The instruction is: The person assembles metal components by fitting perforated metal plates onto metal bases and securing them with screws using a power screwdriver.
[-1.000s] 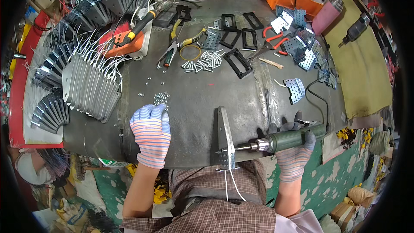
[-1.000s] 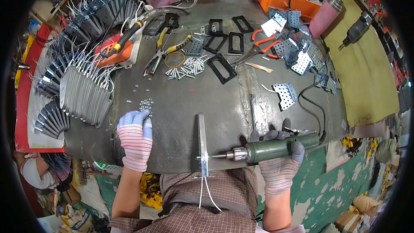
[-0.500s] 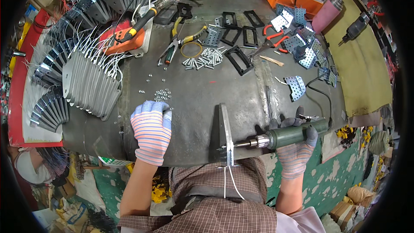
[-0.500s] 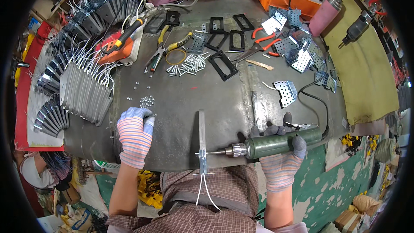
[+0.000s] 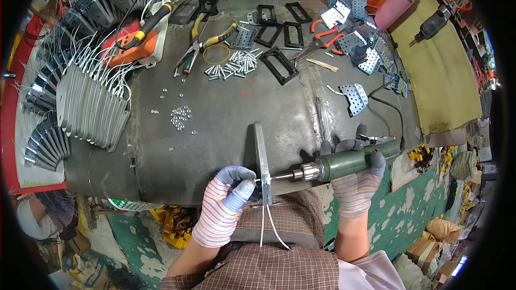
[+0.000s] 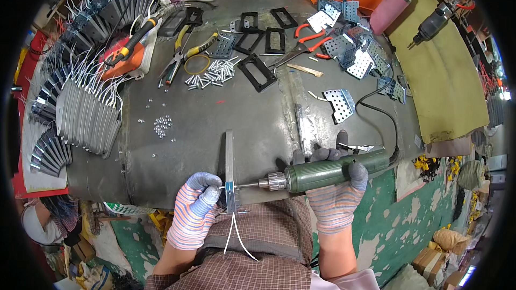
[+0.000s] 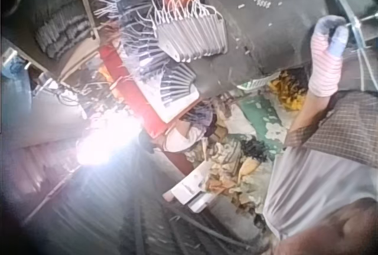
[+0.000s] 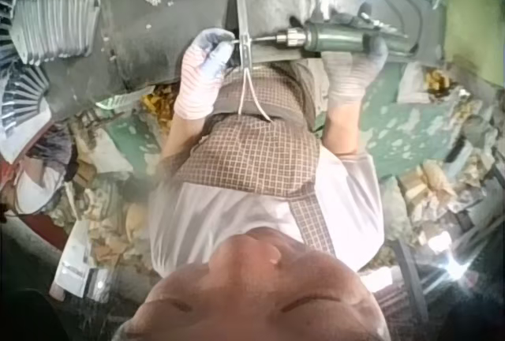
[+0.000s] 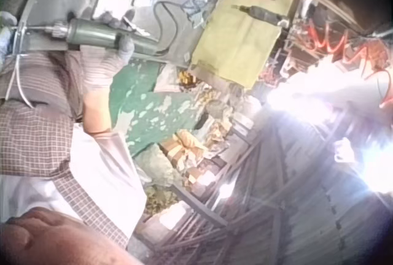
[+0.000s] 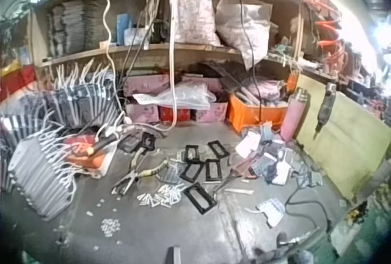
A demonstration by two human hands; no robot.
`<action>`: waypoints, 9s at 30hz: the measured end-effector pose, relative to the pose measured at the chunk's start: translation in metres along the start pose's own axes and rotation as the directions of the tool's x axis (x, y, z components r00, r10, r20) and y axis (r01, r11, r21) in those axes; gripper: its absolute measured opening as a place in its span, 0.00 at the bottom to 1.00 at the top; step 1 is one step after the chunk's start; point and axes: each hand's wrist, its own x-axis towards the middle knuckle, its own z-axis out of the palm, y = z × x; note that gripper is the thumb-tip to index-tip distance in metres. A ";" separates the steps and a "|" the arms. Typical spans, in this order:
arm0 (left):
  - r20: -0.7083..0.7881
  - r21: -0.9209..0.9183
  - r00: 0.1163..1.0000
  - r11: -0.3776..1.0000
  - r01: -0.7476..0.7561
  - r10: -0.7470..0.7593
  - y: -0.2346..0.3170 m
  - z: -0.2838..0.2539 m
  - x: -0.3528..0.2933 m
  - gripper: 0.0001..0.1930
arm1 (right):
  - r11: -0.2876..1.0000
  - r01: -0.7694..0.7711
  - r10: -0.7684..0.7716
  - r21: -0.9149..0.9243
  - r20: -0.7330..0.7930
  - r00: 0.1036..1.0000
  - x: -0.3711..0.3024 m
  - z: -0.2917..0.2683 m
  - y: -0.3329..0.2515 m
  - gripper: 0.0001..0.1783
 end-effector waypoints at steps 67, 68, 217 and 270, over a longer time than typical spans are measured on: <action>0.377 0.877 0.576 -0.079 -0.474 0.726 0.028 -0.019 -0.006 0.22 | -0.955 0.122 -0.143 -0.270 0.782 0.606 0.075 -0.014 -0.097 0.17; 0.331 0.861 0.509 -0.034 -0.507 0.795 0.035 -0.026 -0.014 0.23 | -0.956 0.152 -0.152 -0.251 0.866 0.476 0.070 -0.011 -0.075 0.14; 0.225 -0.464 0.974 0.877 0.122 -0.017 0.025 -0.064 0.017 0.19 | 0.325 0.230 0.022 -0.917 0.250 0.968 0.114 0.085 -0.016 0.11; -0.211 -0.086 0.958 0.972 -0.217 0.195 0.036 -0.023 0.021 0.20 | -0.714 0.692 0.619 -0.107 0.365 0.695 0.149 0.103 0.122 0.07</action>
